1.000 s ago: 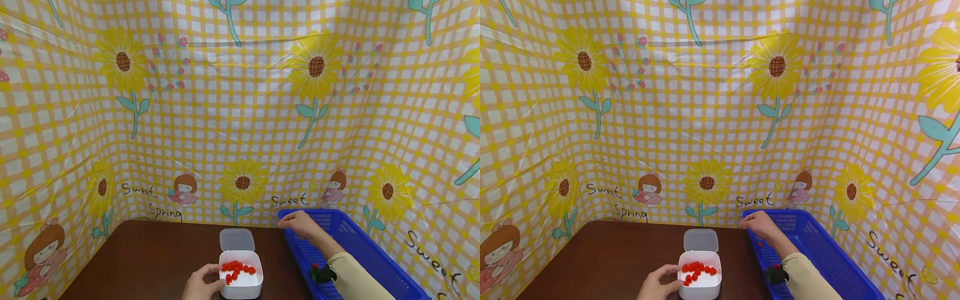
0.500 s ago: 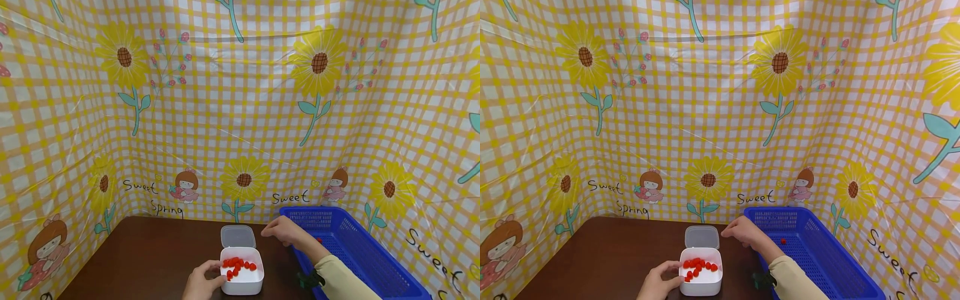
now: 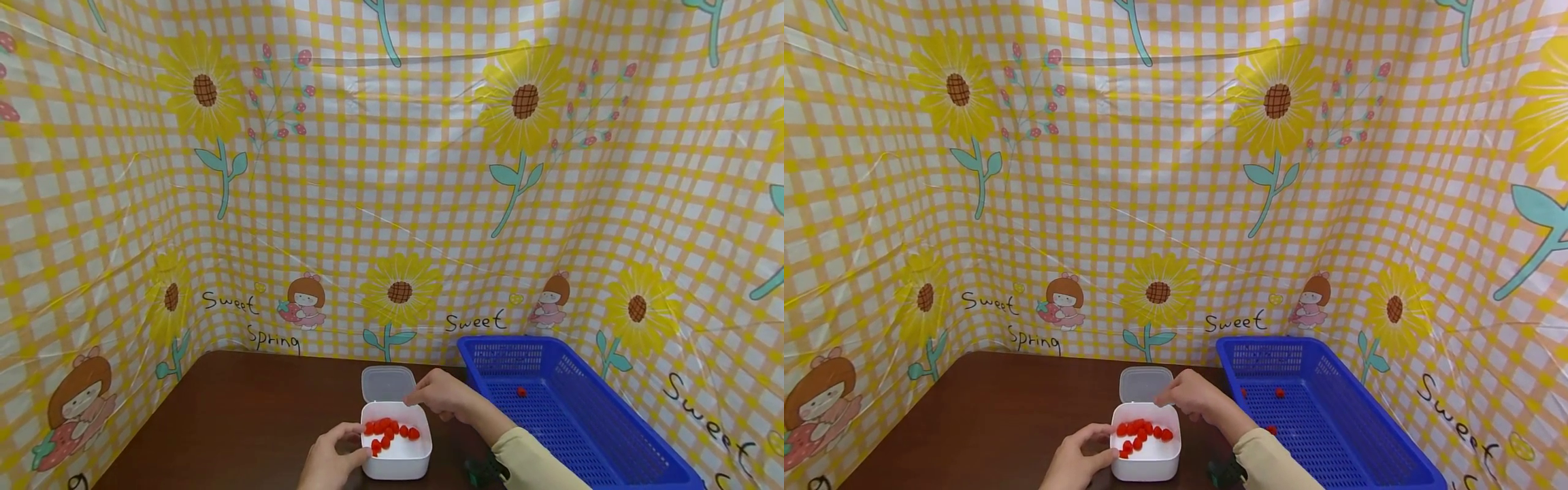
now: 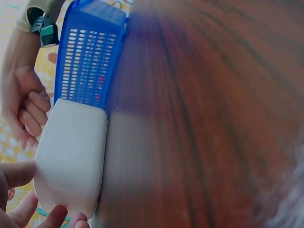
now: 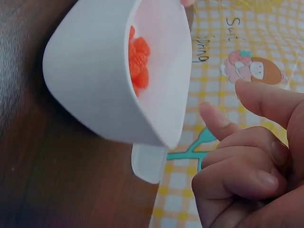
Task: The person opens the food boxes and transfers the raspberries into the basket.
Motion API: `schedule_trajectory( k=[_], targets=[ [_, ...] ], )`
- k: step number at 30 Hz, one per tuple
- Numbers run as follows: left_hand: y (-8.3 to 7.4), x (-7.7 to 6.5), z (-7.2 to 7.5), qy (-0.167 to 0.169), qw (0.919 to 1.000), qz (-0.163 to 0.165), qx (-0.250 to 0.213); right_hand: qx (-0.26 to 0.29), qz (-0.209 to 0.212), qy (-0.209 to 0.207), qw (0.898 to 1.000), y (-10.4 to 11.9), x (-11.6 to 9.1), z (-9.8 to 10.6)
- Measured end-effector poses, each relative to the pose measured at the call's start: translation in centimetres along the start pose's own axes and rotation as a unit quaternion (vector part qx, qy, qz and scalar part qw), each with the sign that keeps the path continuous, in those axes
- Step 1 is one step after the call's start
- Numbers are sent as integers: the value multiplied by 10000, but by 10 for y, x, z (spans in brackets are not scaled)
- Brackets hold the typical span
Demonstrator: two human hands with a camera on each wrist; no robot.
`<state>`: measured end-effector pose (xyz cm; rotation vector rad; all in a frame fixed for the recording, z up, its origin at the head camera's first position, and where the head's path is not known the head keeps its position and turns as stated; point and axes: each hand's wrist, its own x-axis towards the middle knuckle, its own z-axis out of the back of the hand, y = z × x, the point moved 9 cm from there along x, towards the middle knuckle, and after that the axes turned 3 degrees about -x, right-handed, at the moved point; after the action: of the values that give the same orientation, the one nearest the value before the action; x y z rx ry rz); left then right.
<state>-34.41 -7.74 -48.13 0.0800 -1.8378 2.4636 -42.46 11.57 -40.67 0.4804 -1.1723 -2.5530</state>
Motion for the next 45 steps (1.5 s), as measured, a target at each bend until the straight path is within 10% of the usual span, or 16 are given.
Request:
schedule_trajectory(
  k=[16,33,45],
  targets=[
    [-3,-2,1,-25,10000,80,40,206,-197,375,9989,1,7,-40],
    [-1,-2,3,-178,9997,-3,160,-1821,-248,-560,9814,2,5,-47],
    [-1,-2,2,-110,9999,3,-61,-1627,117,-495,9854,5,7,-57]
  ],
)
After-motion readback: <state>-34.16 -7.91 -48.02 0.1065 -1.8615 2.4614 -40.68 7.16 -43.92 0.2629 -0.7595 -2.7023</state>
